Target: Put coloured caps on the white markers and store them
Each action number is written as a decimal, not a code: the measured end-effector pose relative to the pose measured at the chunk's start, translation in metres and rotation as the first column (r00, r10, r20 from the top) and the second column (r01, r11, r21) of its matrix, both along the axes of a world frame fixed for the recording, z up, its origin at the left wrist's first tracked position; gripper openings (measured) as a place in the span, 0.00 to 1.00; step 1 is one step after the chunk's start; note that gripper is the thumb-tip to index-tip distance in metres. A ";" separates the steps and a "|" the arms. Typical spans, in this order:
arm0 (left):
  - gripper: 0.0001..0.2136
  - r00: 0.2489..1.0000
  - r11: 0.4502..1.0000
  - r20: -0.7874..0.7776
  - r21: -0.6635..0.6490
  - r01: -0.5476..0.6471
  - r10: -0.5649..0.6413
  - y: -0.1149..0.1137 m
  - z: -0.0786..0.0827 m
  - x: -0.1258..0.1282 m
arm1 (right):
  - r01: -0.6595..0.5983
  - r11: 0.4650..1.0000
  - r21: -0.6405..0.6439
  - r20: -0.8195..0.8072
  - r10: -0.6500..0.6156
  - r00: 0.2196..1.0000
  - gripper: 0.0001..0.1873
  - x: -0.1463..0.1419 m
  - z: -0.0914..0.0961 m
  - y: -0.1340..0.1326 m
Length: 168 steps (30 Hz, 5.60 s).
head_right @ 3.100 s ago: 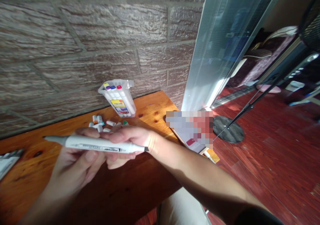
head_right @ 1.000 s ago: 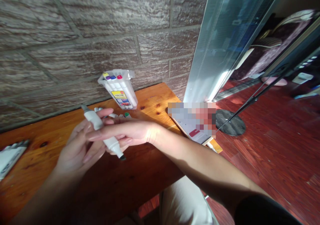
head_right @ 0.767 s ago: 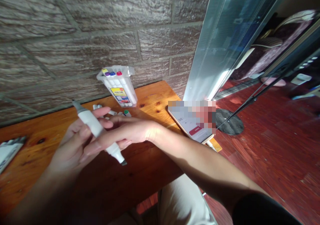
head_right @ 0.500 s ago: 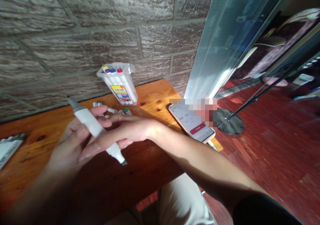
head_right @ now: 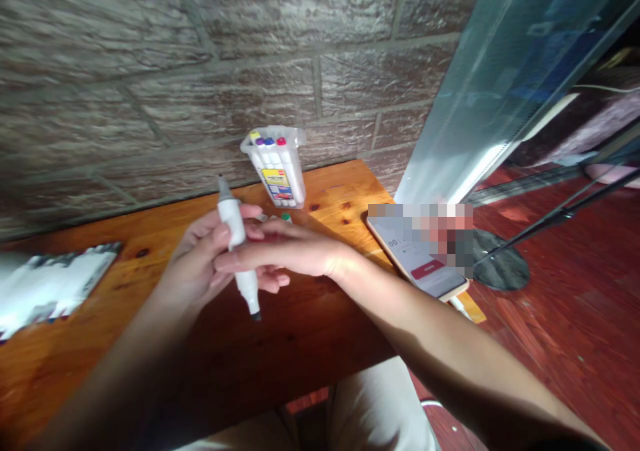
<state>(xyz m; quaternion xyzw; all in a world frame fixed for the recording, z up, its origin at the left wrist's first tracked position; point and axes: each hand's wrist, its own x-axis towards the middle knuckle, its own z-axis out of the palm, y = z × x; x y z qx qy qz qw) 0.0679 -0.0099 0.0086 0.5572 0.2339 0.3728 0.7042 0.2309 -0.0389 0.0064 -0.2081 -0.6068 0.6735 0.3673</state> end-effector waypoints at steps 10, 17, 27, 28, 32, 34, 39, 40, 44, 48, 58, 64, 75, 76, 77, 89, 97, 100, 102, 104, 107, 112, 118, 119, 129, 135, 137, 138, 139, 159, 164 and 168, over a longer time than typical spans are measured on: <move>0.17 0.872 0.733 -0.282 0.670 -0.119 0.399 0.037 0.018 -0.044 | 0.276 0.960 -0.050 0.038 -0.274 0.961 0.23 0.004 0.005 0.004; 0.10 0.516 0.119 -0.090 0.993 -0.023 0.852 0.055 -0.021 -0.094 | 0.632 0.774 0.043 0.171 -0.629 0.759 0.22 0.001 -0.003 0.014; 0.15 0.537 0.186 -0.288 0.953 0.237 0.793 0.050 -0.035 -0.090 | 0.676 0.679 0.286 0.294 -0.734 0.613 0.22 -0.006 -0.017 0.015; 0.17 0.532 0.204 -0.319 0.943 0.264 0.785 0.050 -0.037 -0.090 | 0.676 0.676 0.294 0.295 -0.737 0.609 0.22 -0.006 -0.017 0.016; 0.19 0.513 0.273 -0.403 0.910 0.313 0.757 0.050 -0.040 -0.090 | 0.681 0.649 0.340 0.299 -0.761 0.576 0.23 -0.006 -0.019 0.017; 0.17 0.520 0.310 -0.448 0.891 0.332 0.727 0.049 -0.039 -0.089 | 0.679 0.636 0.366 0.302 -0.771 0.560 0.23 -0.006 -0.020 0.017; 0.15 0.539 0.414 -0.526 0.851 0.324 0.658 0.044 -0.040 -0.083 | 0.666 0.621 0.413 0.300 -0.783 0.545 0.23 -0.007 -0.023 0.016; 0.15 0.545 0.429 -0.536 0.844 0.323 0.644 0.044 -0.040 -0.082 | 0.661 0.618 0.426 0.295 -0.786 0.544 0.24 -0.008 -0.024 0.016; 0.15 0.562 0.461 -0.570 0.820 0.341 0.599 0.044 -0.044 -0.081 | 0.637 0.609 0.472 0.281 -0.789 0.546 0.24 -0.008 -0.025 0.015; 0.15 0.571 0.464 -0.585 0.809 0.361 0.577 0.045 -0.045 -0.083 | 0.631 0.594 0.499 0.283 -0.800 0.529 0.23 -0.008 -0.024 0.015; 0.12 0.571 0.397 -0.544 0.839 0.372 0.615 0.050 -0.031 -0.096 | 0.600 0.580 0.550 0.308 -0.809 0.500 0.22 -0.008 -0.023 0.014; 0.11 0.616 0.335 -0.526 0.850 0.407 0.586 0.056 -0.030 -0.105 | 0.611 0.559 0.561 0.290 -0.824 0.487 0.22 -0.007 -0.024 0.016; 0.12 0.652 0.368 -0.570 0.822 0.435 0.501 0.048 -0.025 -0.097 | 0.594 0.569 0.569 0.305 -0.817 0.490 0.23 -0.008 -0.023 0.015; 0.12 0.659 0.362 -0.554 0.832 0.420 0.509 0.048 -0.025 -0.098 | 0.596 0.566 0.570 0.304 -0.819 0.487 0.23 -0.008 -0.023 0.015; 0.12 0.666 0.353 -0.533 0.846 0.400 0.521 0.049 -0.025 -0.098 | 0.599 0.563 0.570 0.302 -0.821 0.484 0.23 -0.008 -0.023 0.015; 0.12 0.566 0.434 -0.498 0.864 0.257 0.657 0.048 -0.018 -0.102 | 0.650 0.546 0.529 0.255 -0.832 0.492 0.24 -0.008 -0.026 0.015; 0.13 0.351 0.506 -0.545 0.838 0.203 0.762 0.060 -0.014 -0.124 | 0.639 0.586 0.499 0.234 -0.801 0.552 0.22 -0.008 -0.029 0.016; 0.14 0.380 0.486 -0.548 0.836 0.253 0.745 0.061 -0.012 -0.126 | 0.637 0.574 0.515 0.249 -0.811 0.529 0.23 -0.009 -0.028 0.016; 0.14 0.414 0.463 -0.565 0.824 0.327 0.714 0.060 -0.011 -0.125 | 0.634 0.567 0.525 0.266 -0.817 0.511 0.23 -0.010 -0.028 0.015; 0.15 0.421 0.446 -0.585 0.807 0.386 0.693 0.059 -0.012 -0.123 | 0.630 0.567 0.531 0.275 -0.818 0.506 0.23 -0.010 -0.027 0.015; 0.13 0.424 0.452 -0.604 0.792 0.410 0.675 0.060 -0.016 -0.122 | 0.624 0.569 0.535 0.281 -0.817 0.504 0.23 -0.010 -0.027 0.014; 0.12 0.446 0.508 -0.632 0.775 0.376 0.634 0.060 -0.019 -0.123 | 0.654 0.585 0.479 0.255 -0.806 0.535 0.24 -0.012 -0.025 0.015; 0.15 0.650 0.657 -0.523 0.753 0.048 0.552 0.051 -0.013 -0.108 | 0.723 0.677 0.134 0.096 -0.735 0.671 0.21 -0.017 -0.016 0.012; 0.16 0.724 0.712 -0.479 0.701 -0.024 0.496 0.048 -0.013 -0.103 | 0.717 0.690 0.096 0.062 -0.724 0.688 0.20 -0.018 -0.014 0.010; 0.13 0.978 0.978 -0.115 0.138 -0.157 0.173 0.017 -0.016 -0.065 | 0.713 0.692 0.112 -0.034 -0.714 0.699 0.19 -0.029 -0.009 -0.006; 0.12 0.990 0.990 0.001 0.016 -0.138 0.138 0.011 -0.018 -0.058 | 0.727 0.683 0.069 -0.104 -0.720 0.686 0.13 -0.035 -0.008 -0.011; 0.12 0.988 0.988 0.020 0.007 -0.153 0.153 0.009 -0.016 -0.057 | 0.743 0.667 0.047 -0.157 -0.730 0.665 0.11 -0.037 -0.006 -0.013; 0.12 0.986 0.986 0.026 0.004 -0.167 0.166 0.008 -0.015 -0.056 | 0.751 0.659 0.042 -0.177 -0.735 0.655 0.10 -0.038 -0.005 -0.014; 0.12 0.984 0.984 0.028 0.003 -0.179 0.179 0.007 -0.013 -0.056 | 0.758 0.651 0.040 -0.190 -0.739 0.646 0.09 -0.039 -0.005 -0.015; 0.12 0.981 0.984 0.067 -0.023 -0.179 0.180 0.006 -0.013 -0.057 | 0.751 0.656 0.078 -0.246 -0.717 0.652 0.08 -0.041 -0.006 -0.016; 0.11 0.983 0.986 0.074 -0.011 -0.166 0.166 0.007 -0.014 -0.057 | 0.750 0.657 0.077 -0.233 -0.720 0.654 0.08 -0.041 -0.006 -0.016; 0.11 0.983 0.986 0.081 -0.004 -0.165 0.165 0.007 -0.015 -0.057 | 0.749 0.659 0.069 -0.238 -0.719 0.653 0.08 -0.041 -0.007 -0.017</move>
